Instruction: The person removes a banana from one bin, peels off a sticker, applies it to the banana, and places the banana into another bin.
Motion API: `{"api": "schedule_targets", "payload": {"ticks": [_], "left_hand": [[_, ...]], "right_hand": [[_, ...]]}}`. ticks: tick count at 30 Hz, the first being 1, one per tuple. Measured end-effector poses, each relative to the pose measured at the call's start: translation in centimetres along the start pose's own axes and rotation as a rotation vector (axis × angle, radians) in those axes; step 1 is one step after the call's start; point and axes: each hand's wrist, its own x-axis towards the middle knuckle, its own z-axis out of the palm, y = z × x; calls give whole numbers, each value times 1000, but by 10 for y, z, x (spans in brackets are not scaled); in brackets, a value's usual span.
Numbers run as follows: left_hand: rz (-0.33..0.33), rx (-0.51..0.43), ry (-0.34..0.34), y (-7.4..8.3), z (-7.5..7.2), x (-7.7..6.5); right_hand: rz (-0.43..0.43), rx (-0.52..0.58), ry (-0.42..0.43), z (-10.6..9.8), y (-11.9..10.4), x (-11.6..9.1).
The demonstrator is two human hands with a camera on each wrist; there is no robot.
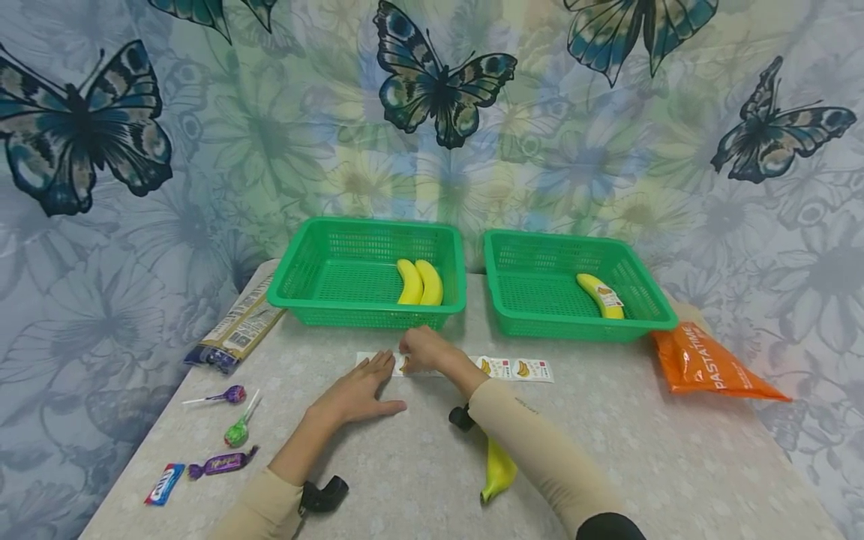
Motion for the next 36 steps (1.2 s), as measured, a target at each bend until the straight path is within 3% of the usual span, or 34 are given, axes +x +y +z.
{"api": "schedule_targets", "payload": {"ticks": [6, 23, 36], "left_hand": [[7, 3, 3, 1, 0, -1], [-9, -9, -6, 4, -1, 0], [-15, -3, -6, 1, -1, 1]], "right_hand": [[-17, -23, 4, 3, 2, -1], [-18, 0, 136, 7, 5, 7], [-56, 9, 156, -4, 8, -10]]}}
